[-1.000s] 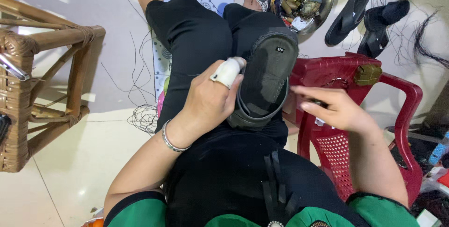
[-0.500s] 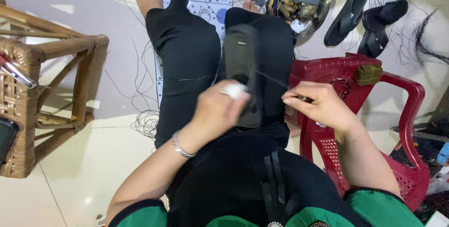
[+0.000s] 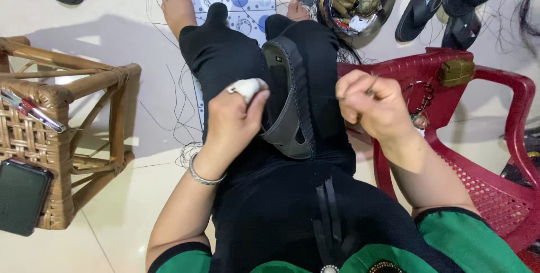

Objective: The person sits on the floor and sews a black sandal using a needle and thread. They hold the sandal on their lap, repeatedly pushing the needle through the sole and pulling the thread to stitch the shoe.

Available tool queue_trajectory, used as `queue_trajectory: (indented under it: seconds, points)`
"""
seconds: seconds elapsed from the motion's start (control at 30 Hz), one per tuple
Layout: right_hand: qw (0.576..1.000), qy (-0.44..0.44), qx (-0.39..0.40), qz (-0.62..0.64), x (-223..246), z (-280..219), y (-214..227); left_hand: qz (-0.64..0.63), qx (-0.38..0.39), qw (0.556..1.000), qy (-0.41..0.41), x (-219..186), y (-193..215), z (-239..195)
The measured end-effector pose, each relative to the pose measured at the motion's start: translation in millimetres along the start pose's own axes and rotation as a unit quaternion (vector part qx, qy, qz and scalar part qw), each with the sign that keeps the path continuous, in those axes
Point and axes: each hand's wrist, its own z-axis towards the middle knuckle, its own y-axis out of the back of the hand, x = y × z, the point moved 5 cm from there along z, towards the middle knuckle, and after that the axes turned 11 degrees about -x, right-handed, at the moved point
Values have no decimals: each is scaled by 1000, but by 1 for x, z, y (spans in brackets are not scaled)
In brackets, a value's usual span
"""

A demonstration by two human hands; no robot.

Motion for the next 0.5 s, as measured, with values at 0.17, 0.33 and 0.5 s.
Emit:
queue_trajectory:
  seconds: [0.17,0.33,0.5]
  points:
    - [1000,4,28,-6,13,9,-2,16,-9,1000,-8,7,11,-2]
    - [983,7,21,-181,18,1,-15,-2,-11,1000,-4,0,13,4]
    - [981,26,24,-191,24,6,-23,-7,0,1000,-9,1,12,1]
